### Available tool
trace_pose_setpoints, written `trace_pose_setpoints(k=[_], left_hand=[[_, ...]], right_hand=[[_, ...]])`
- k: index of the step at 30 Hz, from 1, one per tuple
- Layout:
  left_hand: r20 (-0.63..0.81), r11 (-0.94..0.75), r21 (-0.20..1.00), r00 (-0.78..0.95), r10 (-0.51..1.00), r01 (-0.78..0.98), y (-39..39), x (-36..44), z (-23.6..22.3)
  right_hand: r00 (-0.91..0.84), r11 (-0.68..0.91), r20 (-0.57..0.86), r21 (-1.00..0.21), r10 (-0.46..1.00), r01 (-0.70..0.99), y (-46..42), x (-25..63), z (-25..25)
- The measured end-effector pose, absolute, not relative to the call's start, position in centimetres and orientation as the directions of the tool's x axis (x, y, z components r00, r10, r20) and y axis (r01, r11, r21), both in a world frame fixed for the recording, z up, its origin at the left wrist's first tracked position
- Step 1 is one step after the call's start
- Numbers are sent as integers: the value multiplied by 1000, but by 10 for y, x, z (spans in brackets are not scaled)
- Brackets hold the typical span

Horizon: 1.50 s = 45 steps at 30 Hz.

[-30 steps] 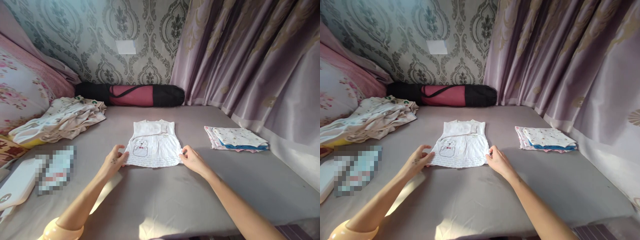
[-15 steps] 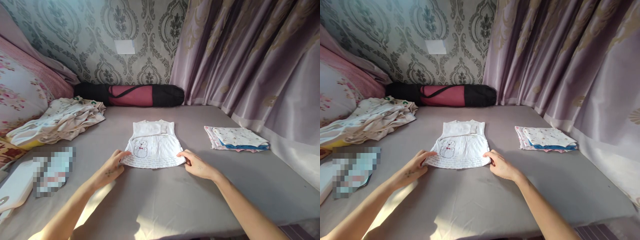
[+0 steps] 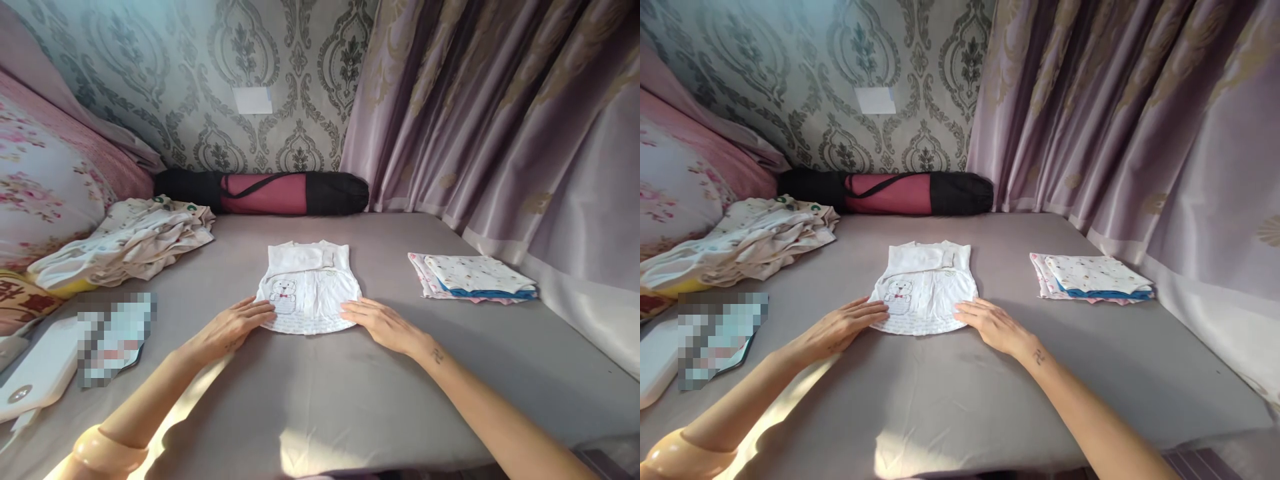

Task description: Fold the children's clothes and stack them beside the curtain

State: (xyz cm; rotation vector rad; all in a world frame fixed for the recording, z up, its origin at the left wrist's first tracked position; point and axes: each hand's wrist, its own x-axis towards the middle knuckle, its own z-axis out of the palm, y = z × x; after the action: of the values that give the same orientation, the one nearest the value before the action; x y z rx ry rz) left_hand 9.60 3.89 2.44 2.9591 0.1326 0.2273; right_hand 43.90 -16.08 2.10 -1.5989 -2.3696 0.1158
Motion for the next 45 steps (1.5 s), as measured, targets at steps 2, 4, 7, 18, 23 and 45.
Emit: trace_pose_setpoints(k=[2,4,7,18,23,45], left_hand=[[146,-973,220,983,109,75,40,96,30],[143,-966,244,982,125,88,41,96,37],[146,-960,258,978,146,105,39,96,49],[70,-916,387,988,139,101,0,78,72],[-1,-807,534,955,297,251,3,77,69],[-188,82,910,229,955,405,122,196,19]], right_hand=[[-321,357,173,-260,931,897,-160,441,28],[-309,347,170,-296,936,890,-160,441,38],[-302,340,162,-322,939,884,-161,440,53],[-329,311,15,-369,944,876,-202,424,78],[-338,248,-87,-517,937,819,-193,425,89],[462,-322,-72,-810,884,490,-22,488,23]])
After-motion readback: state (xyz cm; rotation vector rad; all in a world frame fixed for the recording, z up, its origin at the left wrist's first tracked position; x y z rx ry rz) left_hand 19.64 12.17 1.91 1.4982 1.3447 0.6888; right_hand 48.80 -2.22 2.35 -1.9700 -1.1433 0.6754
